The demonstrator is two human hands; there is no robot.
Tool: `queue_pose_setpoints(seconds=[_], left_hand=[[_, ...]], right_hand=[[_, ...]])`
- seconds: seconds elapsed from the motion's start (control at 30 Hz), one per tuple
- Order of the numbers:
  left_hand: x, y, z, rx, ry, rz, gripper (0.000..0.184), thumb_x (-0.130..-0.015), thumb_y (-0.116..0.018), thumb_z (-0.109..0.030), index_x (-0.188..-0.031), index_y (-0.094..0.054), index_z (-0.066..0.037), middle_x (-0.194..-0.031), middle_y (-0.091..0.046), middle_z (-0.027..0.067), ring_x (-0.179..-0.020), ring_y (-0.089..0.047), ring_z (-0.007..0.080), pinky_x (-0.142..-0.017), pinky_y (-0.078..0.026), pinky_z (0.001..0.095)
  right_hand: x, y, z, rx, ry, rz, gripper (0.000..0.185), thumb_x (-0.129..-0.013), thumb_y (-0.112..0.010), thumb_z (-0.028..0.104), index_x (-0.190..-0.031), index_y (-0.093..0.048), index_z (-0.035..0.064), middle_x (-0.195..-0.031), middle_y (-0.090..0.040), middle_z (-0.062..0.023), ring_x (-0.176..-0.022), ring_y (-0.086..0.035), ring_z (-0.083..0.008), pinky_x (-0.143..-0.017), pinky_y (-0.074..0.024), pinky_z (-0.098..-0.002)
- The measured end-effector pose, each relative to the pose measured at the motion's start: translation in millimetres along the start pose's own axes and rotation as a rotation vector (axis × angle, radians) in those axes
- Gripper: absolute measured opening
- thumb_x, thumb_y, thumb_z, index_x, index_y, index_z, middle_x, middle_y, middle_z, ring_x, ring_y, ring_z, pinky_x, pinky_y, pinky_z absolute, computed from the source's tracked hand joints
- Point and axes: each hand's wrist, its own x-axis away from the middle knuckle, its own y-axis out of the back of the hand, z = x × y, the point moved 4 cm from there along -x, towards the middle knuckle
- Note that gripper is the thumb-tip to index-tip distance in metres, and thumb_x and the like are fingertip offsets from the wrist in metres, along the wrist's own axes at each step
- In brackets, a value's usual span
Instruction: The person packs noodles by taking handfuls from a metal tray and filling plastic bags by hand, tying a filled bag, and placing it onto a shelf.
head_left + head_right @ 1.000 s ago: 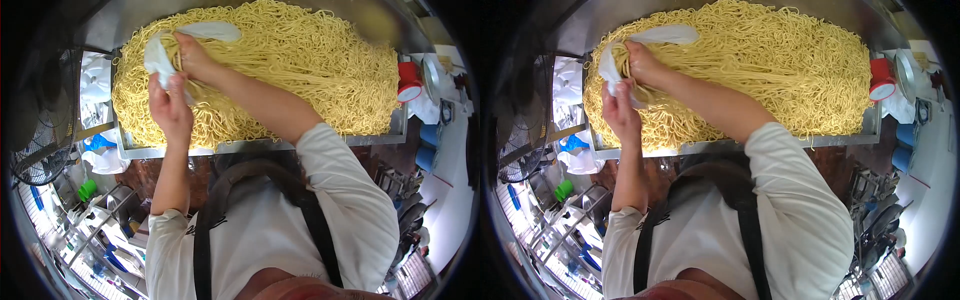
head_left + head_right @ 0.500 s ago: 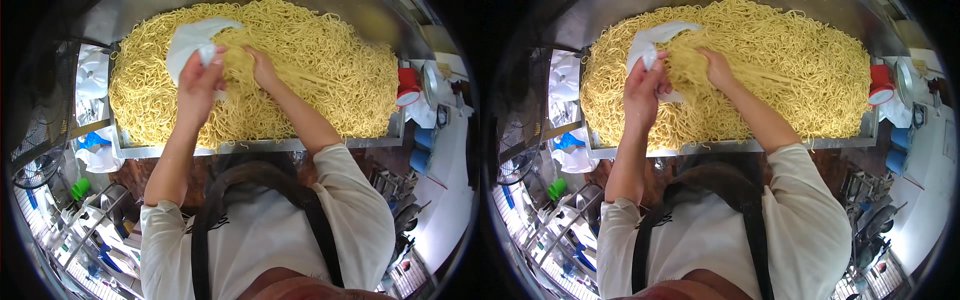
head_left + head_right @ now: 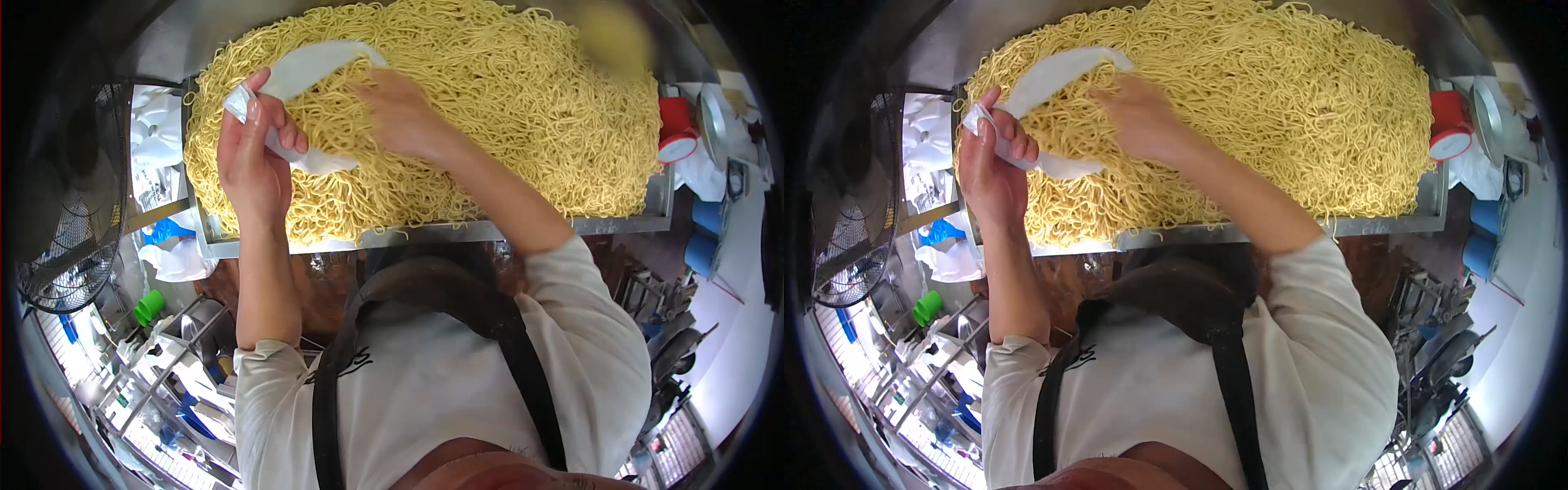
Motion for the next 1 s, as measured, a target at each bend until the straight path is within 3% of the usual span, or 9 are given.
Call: queue_pose_setpoints(seconds=[0.23,0.37,0.5,0.57,0.7,0.73,0.87,0.97,1.0], left_hand=[[7,4,10,0.061,0.054,0.037,0.043,-0.1,-0.052,-0.021,-0.133,-0.045,0.005,-0.083,-0.047,0.0031,-0.067,-0.045,0.0121,-0.059,-0.043,0.0291],[17,-7,4,0.081,0.056,0.086,0.045,-0.1,-0.053,-0.024,-0.133,-0.045,0.005,-0.082,-0.047,0.0029,-0.064,-0.044,0.0117,-0.057,-0.042,0.0287],[28,-18,-5,0.036,0.011,0.147,0.053,-0.1,-0.049,-0.031,-0.137,-0.039,0.005,-0.084,-0.045,0.0033,-0.065,-0.043,0.0122,-0.057,-0.037,0.0264],[23,-13,-19,0.049,-0.075,0.092,0.052,-0.102,-0.047,-0.031,-0.136,-0.039,0.007,-0.084,-0.044,0.0034,-0.066,-0.042,0.0123,-0.056,-0.036,0.0268],[9,30,-22,0.085,0.006,-0.122,0.043,-0.103,-0.045,-0.028,-0.128,-0.047,0.007,-0.083,-0.046,0.0049,-0.07,-0.045,0.0148,-0.065,-0.041,0.0312],[12,35,-17,0.063,0.037,-0.138,0.042,-0.103,-0.045,-0.027,-0.127,-0.048,0.007,-0.083,-0.046,0.0045,-0.071,-0.044,0.0147,-0.066,-0.04,0.0315],[10,42,-4,0.068,0.117,-0.136,0.038,-0.102,-0.047,-0.026,-0.123,-0.053,0.005,-0.083,-0.045,0.0033,-0.07,-0.042,0.0146,-0.066,-0.039,0.0317],[3,2,-9,-0.016,0.164,-0.007,0.038,-0.103,-0.044,-0.027,-0.122,-0.053,0.005,-0.081,-0.042,0.0012,-0.067,-0.038,0.0119,-0.061,-0.034,0.0276],[0,-19,-18,-0.062,0.165,0.067,0.039,-0.104,-0.042,-0.028,-0.124,-0.051,0.005,-0.081,-0.04,0.0007,-0.067,-0.037,0.0113,-0.062,-0.033,0.027]], right_hand=[[-21,-49,-112,-0.199,-0.113,-0.2,0.056,-0.075,-0.072,0.004,-0.129,-0.058,0.0072,-0.137,-0.051,-0.0203,-0.121,-0.053,-0.0336,-0.098,-0.0463,-0.0425],[-32,-30,-9,-0.797,0.027,-0.122,0.059,-0.069,-0.074,-0.003,-0.126,-0.061,0.0055,-0.11,-0.068,-0.0196,-0.097,-0.068,-0.0307,-0.082,-0.0564,-0.0361],[-62,-8,114,-1.638,0.131,0.094,0.022,-0.095,-0.052,0.028,-0.096,-0.063,0.0094,-0.066,-0.058,-0.0078,-0.047,-0.057,-0.0217,-0.036,-0.0433,-0.0354],[-59,-5,125,-1.729,0.253,0.192,0.026,-0.097,-0.048,0.033,-0.095,-0.062,0.011,-0.066,-0.057,-0.0066,-0.049,-0.055,-0.0221,-0.038,-0.0415,-0.0372],[-70,4,125,-0.63,0.591,-0.122,0.029,-0.088,-0.059,0.019,-0.115,-0.061,0.0125,-0.102,-0.066,-0.0125,-0.095,-0.066,-0.0297,-0.081,-0.0548,-0.0425],[-45,-3,96,-0.385,0.462,-0.048,0.06,-0.078,-0.068,0.015,-0.136,-0.051,0.0196,-0.144,-0.041,-0.0168,-0.132,-0.042,-0.0347,-0.106,-0.0369,-0.0477],[26,-35,-24,0.102,-0.06,-0.03,0.076,-0.077,-0.076,0.029,-0.144,-0.044,0.0159,-0.145,-0.042,-0.0219,-0.135,-0.04,-0.0347,-0.109,-0.0367,-0.046],[-5,-45,-35,-0.358,-0.137,-0.139,0.066,-0.078,-0.076,0.032,-0.136,-0.052,0.0104,-0.132,-0.054,-0.0228,-0.126,-0.051,-0.031,-0.105,-0.0424,-0.0433],[-23,-42,-21,-1.165,-0.192,-0.105,0.054,-0.083,-0.071,0.031,-0.13,-0.055,0.0096,-0.118,-0.06,-0.0187,-0.109,-0.059,-0.0275,-0.092,-0.0493,-0.0398]])
